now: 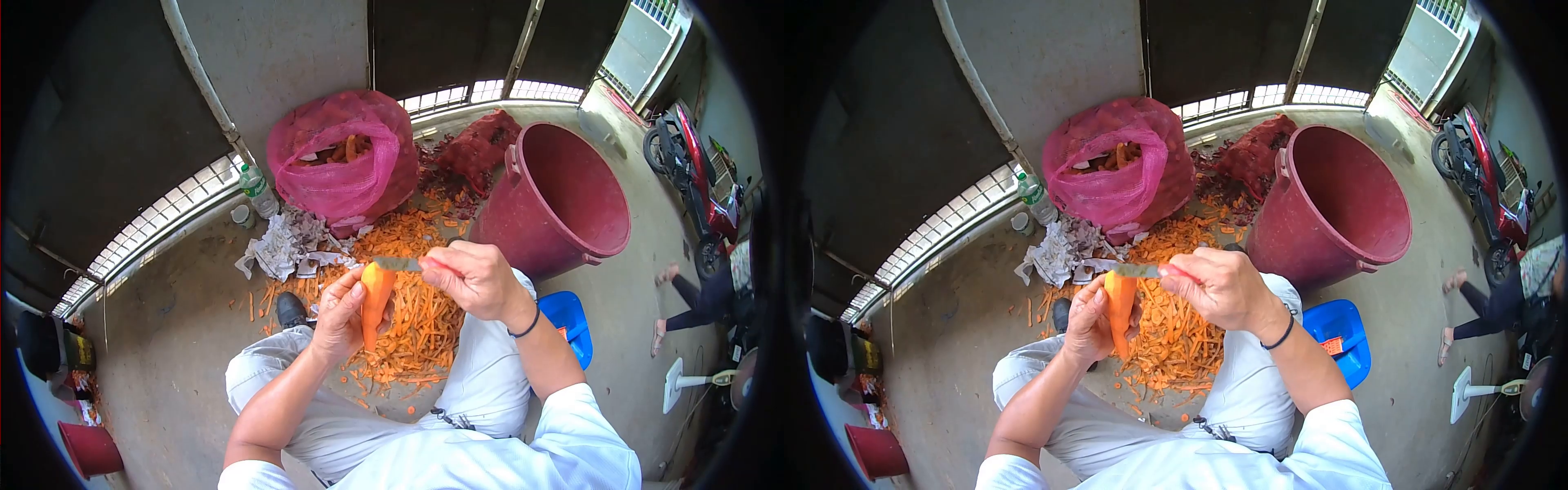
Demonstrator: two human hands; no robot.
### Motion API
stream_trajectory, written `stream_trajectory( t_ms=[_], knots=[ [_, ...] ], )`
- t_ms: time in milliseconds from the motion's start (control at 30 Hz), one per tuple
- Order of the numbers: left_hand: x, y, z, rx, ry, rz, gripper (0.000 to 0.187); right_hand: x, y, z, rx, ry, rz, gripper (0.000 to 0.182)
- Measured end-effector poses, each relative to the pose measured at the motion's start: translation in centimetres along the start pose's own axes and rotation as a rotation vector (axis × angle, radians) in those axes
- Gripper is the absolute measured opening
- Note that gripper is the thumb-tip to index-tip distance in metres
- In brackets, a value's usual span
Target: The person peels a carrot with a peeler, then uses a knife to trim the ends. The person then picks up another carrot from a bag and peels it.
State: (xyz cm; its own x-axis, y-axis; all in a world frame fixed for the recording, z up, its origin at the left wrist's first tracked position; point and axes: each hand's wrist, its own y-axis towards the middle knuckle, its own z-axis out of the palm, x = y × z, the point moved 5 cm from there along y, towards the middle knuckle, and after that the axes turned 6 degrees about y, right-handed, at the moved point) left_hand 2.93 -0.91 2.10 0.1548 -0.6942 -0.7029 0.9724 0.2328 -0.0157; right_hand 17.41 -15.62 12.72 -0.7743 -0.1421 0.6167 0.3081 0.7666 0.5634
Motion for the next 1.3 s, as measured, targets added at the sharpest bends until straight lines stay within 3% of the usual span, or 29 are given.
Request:
stream_trajectory(
  t_ms=[100, 267, 333, 400, 467, 667, 800, 867, 1000, 1300],
  knots=[
    [0.1, 0.1, 0.3, -0.027, 0.007, -0.020, 0.046, 1.3, -0.1, 0.4, 0.148, -0.062, 0.071, 0.021],
    [0.2, 0.2, 0.0, -0.031, -0.029, -0.048, 0.046, -2.0, -0.3, 0.7, 0.145, -0.087, 0.124, 0.027],
    [0.0, 0.3, 0.0, -0.022, -0.011, -0.041, 0.046, -4.2, -0.5, 0.2, 0.063, -0.143, 0.292, 0.029],
    [0.2, 0.3, 0.1, -0.026, -0.037, -0.064, 0.045, -4.5, -0.7, 0.1, 0.048, -0.122, 0.326, 0.029],
    [0.4, 0.5, -0.2, -0.052, -0.018, -0.083, 0.043, -4.3, -0.9, 0.4, 0.008, 0.125, 0.395, 0.028],
    [0.9, 0.6, -0.9, -0.151, 0.078, -0.095, 0.041, -2.3, -0.2, 1.3, 0.190, 0.051, 0.189, 0.026],
    [0.7, 0.2, -0.6, -0.127, 0.187, -0.086, 0.043, -2.9, -0.1, 0.5, 0.236, -0.043, 0.176, 0.025],
    [0.4, 0.2, -0.3, -0.126, 0.164, -0.085, 0.045, -3.8, -0.2, -0.4, 0.182, 0.028, 0.245, 0.025],
    [0.3, 0.3, -0.6, -0.149, 0.157, -0.080, 0.048, -1.0, -0.4, -0.6, 0.210, 0.129, 0.185, 0.022],
    [0.2, 0.1, -0.4, -0.128, 0.185, 0.009, 0.052, -0.8, -0.6, 0.3, 0.269, 0.001, 0.192, 0.025]
  ],
)
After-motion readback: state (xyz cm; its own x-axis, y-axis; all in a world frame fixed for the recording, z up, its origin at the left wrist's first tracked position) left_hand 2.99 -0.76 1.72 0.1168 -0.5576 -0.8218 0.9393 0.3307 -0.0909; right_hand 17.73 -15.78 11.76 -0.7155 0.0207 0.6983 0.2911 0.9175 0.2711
